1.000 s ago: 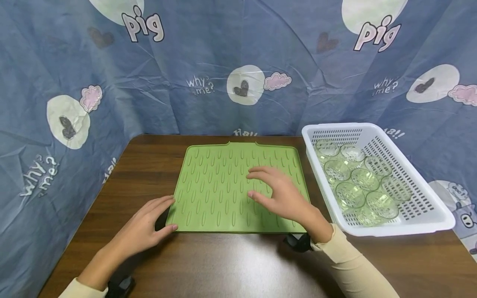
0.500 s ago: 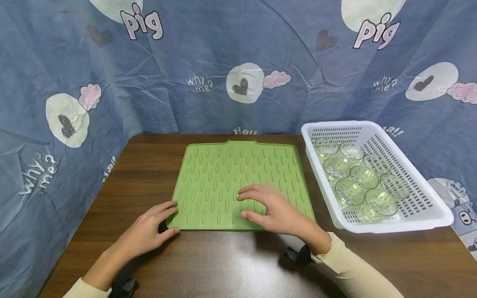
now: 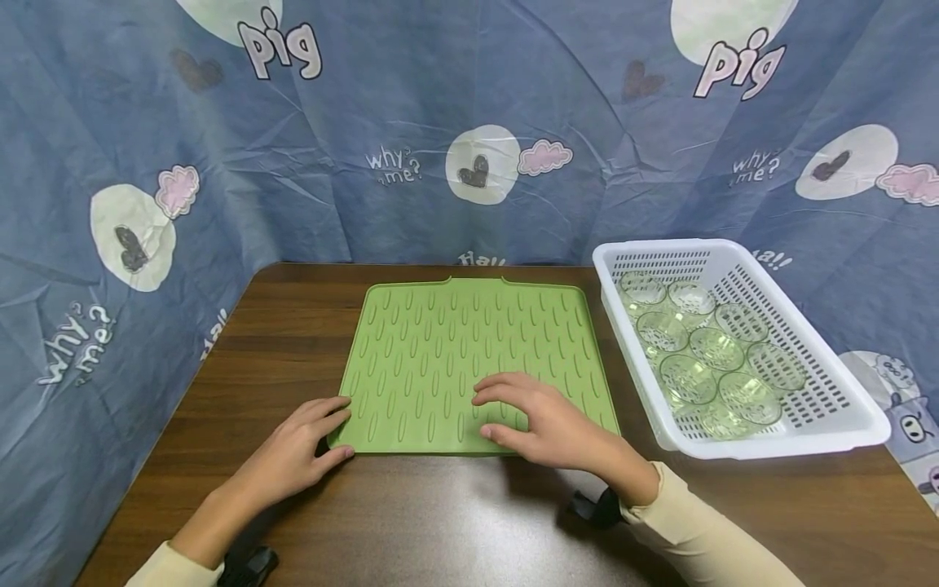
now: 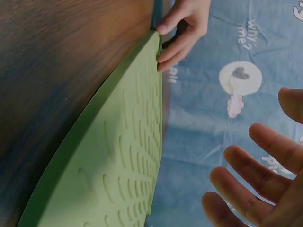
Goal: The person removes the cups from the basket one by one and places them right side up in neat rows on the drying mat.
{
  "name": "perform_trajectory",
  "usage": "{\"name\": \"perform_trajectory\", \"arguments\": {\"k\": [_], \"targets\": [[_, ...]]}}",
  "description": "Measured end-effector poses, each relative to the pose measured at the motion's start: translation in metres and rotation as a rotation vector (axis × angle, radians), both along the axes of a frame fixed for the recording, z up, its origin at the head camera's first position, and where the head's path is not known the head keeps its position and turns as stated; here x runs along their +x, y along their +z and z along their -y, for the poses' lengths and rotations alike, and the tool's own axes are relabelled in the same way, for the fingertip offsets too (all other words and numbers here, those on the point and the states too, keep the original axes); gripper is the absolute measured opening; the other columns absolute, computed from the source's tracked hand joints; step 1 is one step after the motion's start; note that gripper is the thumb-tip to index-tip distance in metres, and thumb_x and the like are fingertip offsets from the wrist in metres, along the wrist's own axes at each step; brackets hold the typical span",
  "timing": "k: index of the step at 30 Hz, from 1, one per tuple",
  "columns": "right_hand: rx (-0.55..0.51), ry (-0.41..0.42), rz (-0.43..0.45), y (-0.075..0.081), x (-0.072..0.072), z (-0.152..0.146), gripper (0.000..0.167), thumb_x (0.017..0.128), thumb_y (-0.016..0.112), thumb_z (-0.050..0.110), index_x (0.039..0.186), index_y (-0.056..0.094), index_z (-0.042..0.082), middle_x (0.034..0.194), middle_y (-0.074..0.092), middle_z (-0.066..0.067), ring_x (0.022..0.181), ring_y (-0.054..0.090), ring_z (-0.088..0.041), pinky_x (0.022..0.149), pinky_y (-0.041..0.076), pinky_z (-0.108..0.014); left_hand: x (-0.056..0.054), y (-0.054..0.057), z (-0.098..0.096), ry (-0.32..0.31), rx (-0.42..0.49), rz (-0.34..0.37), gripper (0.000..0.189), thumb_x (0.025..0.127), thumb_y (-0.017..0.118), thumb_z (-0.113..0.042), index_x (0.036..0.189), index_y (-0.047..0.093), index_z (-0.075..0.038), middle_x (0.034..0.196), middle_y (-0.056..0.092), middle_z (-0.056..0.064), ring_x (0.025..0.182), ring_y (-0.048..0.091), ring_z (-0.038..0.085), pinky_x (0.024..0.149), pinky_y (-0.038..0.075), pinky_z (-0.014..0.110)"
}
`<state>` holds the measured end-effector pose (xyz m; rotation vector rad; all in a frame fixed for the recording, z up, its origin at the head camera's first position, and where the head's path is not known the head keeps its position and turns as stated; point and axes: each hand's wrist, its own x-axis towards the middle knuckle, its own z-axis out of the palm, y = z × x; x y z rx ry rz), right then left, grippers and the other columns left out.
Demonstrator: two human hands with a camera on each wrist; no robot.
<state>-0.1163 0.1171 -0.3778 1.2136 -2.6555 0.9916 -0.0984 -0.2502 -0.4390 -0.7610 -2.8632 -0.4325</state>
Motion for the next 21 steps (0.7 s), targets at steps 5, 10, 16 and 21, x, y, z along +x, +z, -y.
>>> {"name": "perform_trajectory", "arguments": {"k": [5, 10, 16, 21], "targets": [[0.004, 0.001, 0.009, 0.0, 0.0, -0.003, 0.029, 0.093, 0.068, 0.027, 0.119, 0.068, 0.014, 0.129, 0.066, -0.001, 0.126, 0.06, -0.02, 0.105, 0.049, -0.043, 0.004, 0.002, 0.001, 0.007, -0.028, 0.083, 0.054, 0.09, 0.073, -0.026, 0.133, 0.059, 0.004, 0.147, 0.053, 0.019, 0.132, 0.052, 0.043, 0.102, 0.046, 0.06], [0.003, 0.008, 0.021, 0.0, -0.001, -0.005, 0.029, 0.094, 0.068, 0.026, 0.12, 0.068, 0.014, 0.128, 0.066, 0.0, 0.126, 0.06, -0.021, 0.106, 0.049, -0.044, 0.008, 0.002, 0.005, 0.006, -0.082, 0.098, 0.053, 0.096, 0.066, -0.027, 0.14, 0.055, 0.0, 0.154, 0.046, 0.016, 0.137, 0.047, 0.043, 0.102, 0.044, 0.063], [0.001, 0.005, 0.003, 0.003, 0.002, -0.012, 0.03, 0.093, 0.068, 0.026, 0.12, 0.068, 0.014, 0.128, 0.067, -0.001, 0.125, 0.061, -0.021, 0.106, 0.049, -0.043, 0.01, 0.0, 0.005, -0.001, -0.067, 0.109, 0.055, 0.097, 0.063, -0.023, 0.144, 0.048, 0.003, 0.157, 0.04, 0.019, 0.14, 0.043, 0.043, 0.106, 0.042, 0.06], [0.015, -0.002, -0.01, 0.006, 0.005, -0.019, 0.031, 0.094, 0.067, 0.028, 0.121, 0.067, 0.013, 0.13, 0.066, -0.001, 0.126, 0.06, -0.02, 0.106, 0.049, -0.042, 0.011, -0.003, 0.007, 0.003, -0.076, 0.104, 0.056, 0.097, 0.063, -0.024, 0.145, 0.047, 0.003, 0.158, 0.038, 0.021, 0.14, 0.043, 0.046, 0.105, 0.043, 0.061]]}}
